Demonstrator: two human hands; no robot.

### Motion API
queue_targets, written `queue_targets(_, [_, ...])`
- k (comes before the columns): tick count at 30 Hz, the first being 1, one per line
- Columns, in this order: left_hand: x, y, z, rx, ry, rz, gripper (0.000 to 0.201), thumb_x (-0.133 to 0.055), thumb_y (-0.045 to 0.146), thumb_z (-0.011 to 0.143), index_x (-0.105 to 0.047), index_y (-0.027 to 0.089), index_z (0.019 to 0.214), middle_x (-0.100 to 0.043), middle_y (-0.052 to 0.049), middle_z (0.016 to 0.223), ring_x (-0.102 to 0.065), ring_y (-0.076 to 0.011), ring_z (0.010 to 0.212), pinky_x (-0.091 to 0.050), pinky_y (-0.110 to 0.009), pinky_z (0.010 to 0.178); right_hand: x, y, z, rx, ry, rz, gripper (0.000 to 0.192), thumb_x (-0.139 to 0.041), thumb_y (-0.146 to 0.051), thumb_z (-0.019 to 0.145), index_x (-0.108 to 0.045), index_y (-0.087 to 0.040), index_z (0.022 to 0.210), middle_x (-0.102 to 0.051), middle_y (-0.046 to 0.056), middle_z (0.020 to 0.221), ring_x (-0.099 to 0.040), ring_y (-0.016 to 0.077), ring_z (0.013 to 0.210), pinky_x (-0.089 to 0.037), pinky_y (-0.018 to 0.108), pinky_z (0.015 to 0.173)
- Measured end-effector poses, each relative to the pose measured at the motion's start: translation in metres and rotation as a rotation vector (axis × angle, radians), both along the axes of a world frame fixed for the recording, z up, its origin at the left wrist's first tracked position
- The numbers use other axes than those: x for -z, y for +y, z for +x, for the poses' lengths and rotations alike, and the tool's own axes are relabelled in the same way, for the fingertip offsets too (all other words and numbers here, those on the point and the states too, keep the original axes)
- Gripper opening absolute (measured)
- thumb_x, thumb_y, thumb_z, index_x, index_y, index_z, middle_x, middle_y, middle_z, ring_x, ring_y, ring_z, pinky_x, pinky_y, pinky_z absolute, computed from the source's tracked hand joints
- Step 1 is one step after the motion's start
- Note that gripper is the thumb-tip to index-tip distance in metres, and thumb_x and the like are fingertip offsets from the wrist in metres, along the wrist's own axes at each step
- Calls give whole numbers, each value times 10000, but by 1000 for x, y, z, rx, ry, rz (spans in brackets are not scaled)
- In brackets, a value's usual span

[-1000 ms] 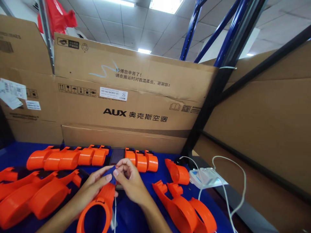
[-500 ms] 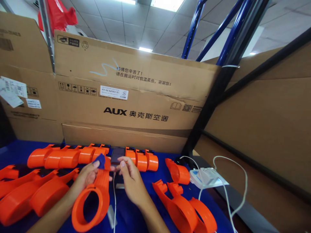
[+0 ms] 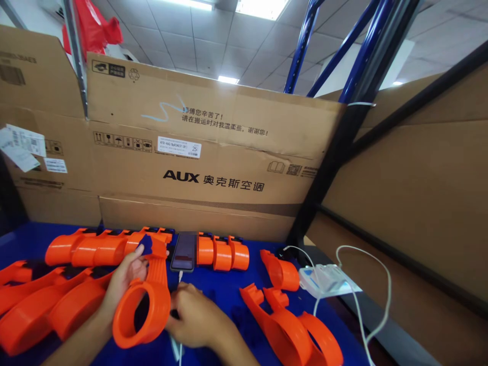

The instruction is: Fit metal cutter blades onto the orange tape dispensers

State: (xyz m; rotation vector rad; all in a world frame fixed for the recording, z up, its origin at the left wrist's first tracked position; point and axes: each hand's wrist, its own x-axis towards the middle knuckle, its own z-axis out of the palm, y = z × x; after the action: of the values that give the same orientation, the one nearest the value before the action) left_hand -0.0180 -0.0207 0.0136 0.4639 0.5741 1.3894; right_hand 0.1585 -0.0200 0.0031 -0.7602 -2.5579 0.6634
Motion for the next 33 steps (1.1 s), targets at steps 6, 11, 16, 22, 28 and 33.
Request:
queue_targets(6, [-4,-3,4,31,-66,-2,316,-658,314,858,-686,146,1124,-790,-91,770,-775,-271,735,-627,-354,692,-8,5,8,118,68,6,266,-573,-144,879,-613,-189,620,-671,-13,632,-588,135,639,-396,226,618])
queue_targets(11, [-6,-9,7,95,-53,45,350,-692,329,832,-687,169,1144,-802,-93,781,-783,-297,802,-631,-370,713,-18,16,28,403,254,89,304,-537,-269,955,-682,-192,698,-682,18,683,-608,170,687,-425,257,640])
queue_targets(16, [0,-16,17,204,0,44,432,-742,402,796,-701,172,1159,-814,-143,963,-767,-353,946,-612,-448,823,-19,22,38,564,411,121,335,-550,-398,964,-710,-197,750,-680,38,712,-616,202,705,-448,296,662])
queue_targets(22, [3,-19,20,151,28,153,308,-779,266,794,-728,190,1089,-806,-114,1072,-734,-332,1062,-552,-444,968,-20,20,34,565,548,-38,348,-625,-491,917,-687,-200,739,-635,20,685,-556,179,641,-431,288,600])
queue_targets(28, [0,-16,16,168,24,139,481,-741,386,820,-662,180,1248,-796,-149,1080,-754,-353,993,-597,-471,865,-24,13,23,340,854,-376,287,-657,-506,902,-555,-238,912,-539,-39,713,-518,131,610,-465,259,598])
queue_targets(33, [0,-19,17,180,50,139,508,-745,381,807,-648,204,1273,-801,-138,1056,-757,-346,980,-601,-468,846,-9,11,19,402,749,-458,363,-584,-603,916,-584,-255,1015,-543,-22,751,-518,146,629,-472,262,584])
